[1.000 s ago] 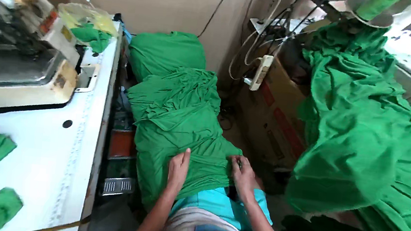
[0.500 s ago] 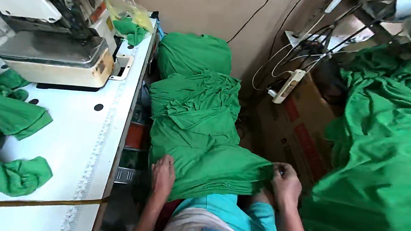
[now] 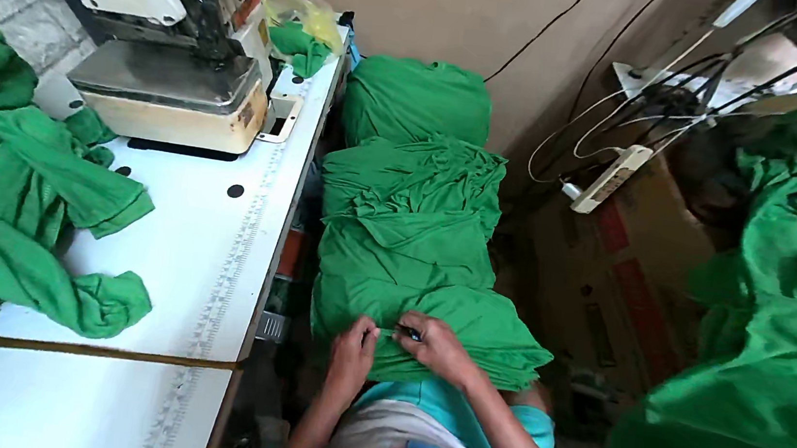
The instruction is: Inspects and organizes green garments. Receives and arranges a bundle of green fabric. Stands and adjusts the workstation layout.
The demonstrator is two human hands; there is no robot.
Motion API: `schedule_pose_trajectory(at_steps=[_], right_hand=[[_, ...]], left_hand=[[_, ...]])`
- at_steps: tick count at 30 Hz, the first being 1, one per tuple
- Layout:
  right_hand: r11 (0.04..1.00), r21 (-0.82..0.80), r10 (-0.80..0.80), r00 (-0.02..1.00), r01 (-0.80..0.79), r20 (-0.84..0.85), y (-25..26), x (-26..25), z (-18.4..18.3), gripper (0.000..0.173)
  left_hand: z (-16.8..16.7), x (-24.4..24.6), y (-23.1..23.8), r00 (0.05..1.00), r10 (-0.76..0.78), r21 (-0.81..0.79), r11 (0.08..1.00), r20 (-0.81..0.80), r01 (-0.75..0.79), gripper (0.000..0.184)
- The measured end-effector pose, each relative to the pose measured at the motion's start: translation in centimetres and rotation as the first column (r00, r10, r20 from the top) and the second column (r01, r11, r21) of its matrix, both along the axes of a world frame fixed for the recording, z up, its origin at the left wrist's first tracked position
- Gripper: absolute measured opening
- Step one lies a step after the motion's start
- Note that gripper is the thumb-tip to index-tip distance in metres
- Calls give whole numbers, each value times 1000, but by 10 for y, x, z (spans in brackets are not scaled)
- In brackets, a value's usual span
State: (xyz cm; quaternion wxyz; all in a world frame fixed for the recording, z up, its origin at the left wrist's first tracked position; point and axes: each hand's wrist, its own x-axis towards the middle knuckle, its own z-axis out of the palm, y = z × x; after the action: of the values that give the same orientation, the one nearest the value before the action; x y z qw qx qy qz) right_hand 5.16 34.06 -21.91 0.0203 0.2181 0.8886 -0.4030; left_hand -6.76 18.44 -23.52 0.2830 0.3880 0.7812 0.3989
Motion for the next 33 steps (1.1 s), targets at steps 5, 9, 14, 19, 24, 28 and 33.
schedule_pose_trajectory(at_steps=[5,9,14,19,24,28,33], right_hand=[[961,103,-204,909,257,-364,1,0,10,20],[800,206,-434,782,563,-447,42,40,24,26],[794,345,-556,828,501,76,69,71,9,27],[678,264,-673,724,686,-151,49,73,-3,46],[823,27,-520,771,568,-369,42,46,-6,27],[914,-83,-404,869,398,-286,22,13,-12,26],[954,187,-235,972,236,-30,9,11,-9,51]], left_hand=[[6,-9,11,964,55,-166,981,-260,-101,38],[-2,-40,-1,904,222,-71,962,-366,-265,43],[-18,-55,-21,966,-196,-340,932,-171,129,57],[-17,-70,-51,976,-153,-156,972,157,177,57],[-9,-64,-38,989,83,-29,996,126,-80,26],[-4,-40,-9,993,-91,33,996,74,89,30],[-7,-28,15,989,-125,-99,988,-82,116,27]])
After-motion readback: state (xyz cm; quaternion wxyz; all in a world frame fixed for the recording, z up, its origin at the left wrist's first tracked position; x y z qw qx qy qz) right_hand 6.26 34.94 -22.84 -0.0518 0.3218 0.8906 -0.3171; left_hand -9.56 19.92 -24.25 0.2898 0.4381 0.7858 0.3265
